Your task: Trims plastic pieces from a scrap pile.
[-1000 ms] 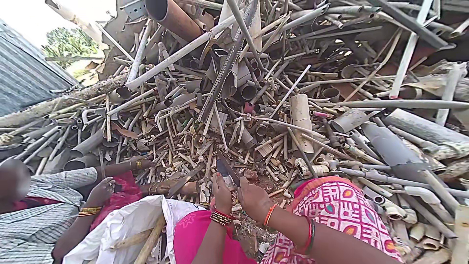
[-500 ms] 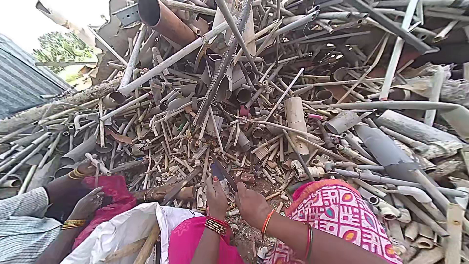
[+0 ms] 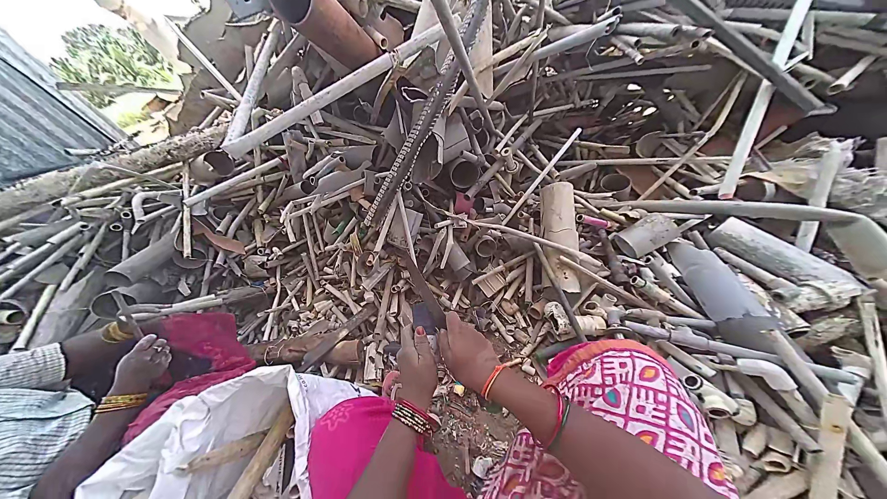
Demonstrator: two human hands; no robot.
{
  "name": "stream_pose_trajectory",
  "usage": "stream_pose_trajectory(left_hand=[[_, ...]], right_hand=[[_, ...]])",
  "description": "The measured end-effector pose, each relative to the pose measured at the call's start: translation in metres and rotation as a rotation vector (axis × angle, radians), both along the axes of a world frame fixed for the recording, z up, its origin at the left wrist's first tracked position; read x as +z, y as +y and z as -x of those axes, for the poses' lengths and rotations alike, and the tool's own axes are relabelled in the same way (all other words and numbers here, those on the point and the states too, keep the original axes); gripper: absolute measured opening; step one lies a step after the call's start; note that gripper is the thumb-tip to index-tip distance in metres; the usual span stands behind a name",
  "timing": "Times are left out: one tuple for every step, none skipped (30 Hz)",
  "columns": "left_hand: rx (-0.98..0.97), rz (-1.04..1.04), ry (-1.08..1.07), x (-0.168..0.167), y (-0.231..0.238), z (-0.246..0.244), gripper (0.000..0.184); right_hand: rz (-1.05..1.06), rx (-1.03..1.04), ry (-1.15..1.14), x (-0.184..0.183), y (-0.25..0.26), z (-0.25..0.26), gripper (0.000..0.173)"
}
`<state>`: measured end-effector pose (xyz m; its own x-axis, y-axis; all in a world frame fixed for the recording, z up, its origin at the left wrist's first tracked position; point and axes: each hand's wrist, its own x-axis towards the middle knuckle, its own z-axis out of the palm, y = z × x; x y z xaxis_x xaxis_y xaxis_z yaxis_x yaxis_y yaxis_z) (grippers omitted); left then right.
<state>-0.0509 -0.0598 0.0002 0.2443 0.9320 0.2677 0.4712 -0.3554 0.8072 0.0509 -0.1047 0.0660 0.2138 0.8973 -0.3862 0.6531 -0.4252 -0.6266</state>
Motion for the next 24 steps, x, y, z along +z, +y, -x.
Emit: stream_pose_trajectory(left_hand=[[0.017,-0.005,-0.025,0.000,0.001,0.000,0.043],[0.040,0.025,-0.079,0.000,0.002,0.000,0.043],[0.058,0.094,-0.151,0.003,0.005,0.001,0.043],[0.073,0.153,-0.213,0.004,0.008,0.003,0.045],[0.080,0.171,-0.232,0.004,0.009,0.004,0.045],[0.071,0.164,-0.220,0.005,0.009,0.003,0.045],[0.047,0.141,-0.174,0.004,0.008,0.003,0.045],[0.001,0.130,-0.103,0.004,0.006,0.003,0.045],[-0.048,0.139,-0.025,0.003,0.005,0.003,0.045],[-0.084,0.164,0.022,0.002,0.004,0.002,0.045],[-0.116,0.220,0.023,0.003,0.005,0.001,0.044],[-0.130,0.300,-0.010,0.002,0.007,0.000,0.044],[-0.117,0.403,-0.074,0.001,0.011,-0.001,0.045],[-0.083,0.510,-0.150,-0.001,0.017,-0.001,0.047],[-0.046,0.608,-0.217,-0.004,0.022,-0.001,0.047],[-0.018,0.687,-0.284,-0.005,0.024,-0.001,0.047],[0.007,0.750,-0.362,-0.004,0.025,-0.001,0.046],[0.042,0.798,-0.429,-0.001,0.026,-0.002,0.045],[0.075,0.834,-0.489,0.001,0.027,-0.003,0.044],[0.110,0.857,-0.534,0.002,0.028,-0.004,0.043],[0.143,0.868,-0.565,0.003,0.028,-0.006,0.042],[0.162,0.877,-0.583,0.004,0.028,-0.007,0.042],[0.161,0.870,-0.581,0.005,0.029,-0.007,0.043],[0.142,0.856,-0.570,0.005,0.029,-0.006,0.047]], right_hand=[[-0.011,-0.011,0.007,-0.006,-0.006,0.005,0.045],[0.003,0.003,0.011,-0.011,-0.014,0.011,0.046],[0.040,0.034,0.015,-0.014,-0.020,0.016,0.045],[0.072,0.066,0.014,-0.017,-0.026,0.020,0.043],[0.092,0.086,0.001,-0.017,-0.027,0.021,0.042],[0.094,0.095,-0.022,-0.015,-0.023,0.017,0.043],[0.080,0.088,-0.037,-0.011,-0.016,0.011,0.044],[0.046,0.071,-0.023,-0.008,-0.007,0.002,0.043],[-0.001,0.055,0.035,-0.007,0.001,-0.009,0.043],[-0.056,0.042,0.139,-0.008,0.007,-0.022,0.043],[-0.113,0.018,0.288,-0.012,0.011,-0.035,0.041],[-0.162,-0.034,0.483,-0.016,0.011,-0.044,0.039],[-0.198,-0.113,0.697,-0.018,0.009,-0.051,0.038],[-0.222,-0.203,0.860,-0.018,0.006,-0.054,0.037],[-0.243,-0.306,0.973,-0.020,0.002,-0.055,0.039],[-0.255,-0.399,1.048,-0.022,-0.002,-0.054,0.044],[-0.244,-0.456,1.101,-0.027,-0.004,-0.053,0.052],[-0.201,-0.473,1.120,-0.032,-0.006,-0.053,0.058],[-0.150,-0.444,1.086,-0.038,-0.007,-0.052,0.060],[-0.110,-0.377,1.006,-0.044,-0.007,-0.051,0.061],[-0.093,-0.289,0.897,-0.048,-0.008,-0.050,0.060],[-0.102,-0.214,0.784,-0.048,-0.008,-0.048,0.059],[-0.123,-0.169,0.669,-0.046,-0.008,-0.047,0.058],[-0.151,-0.152,0.556,-0.043,-0.009,-0.047,0.059]])
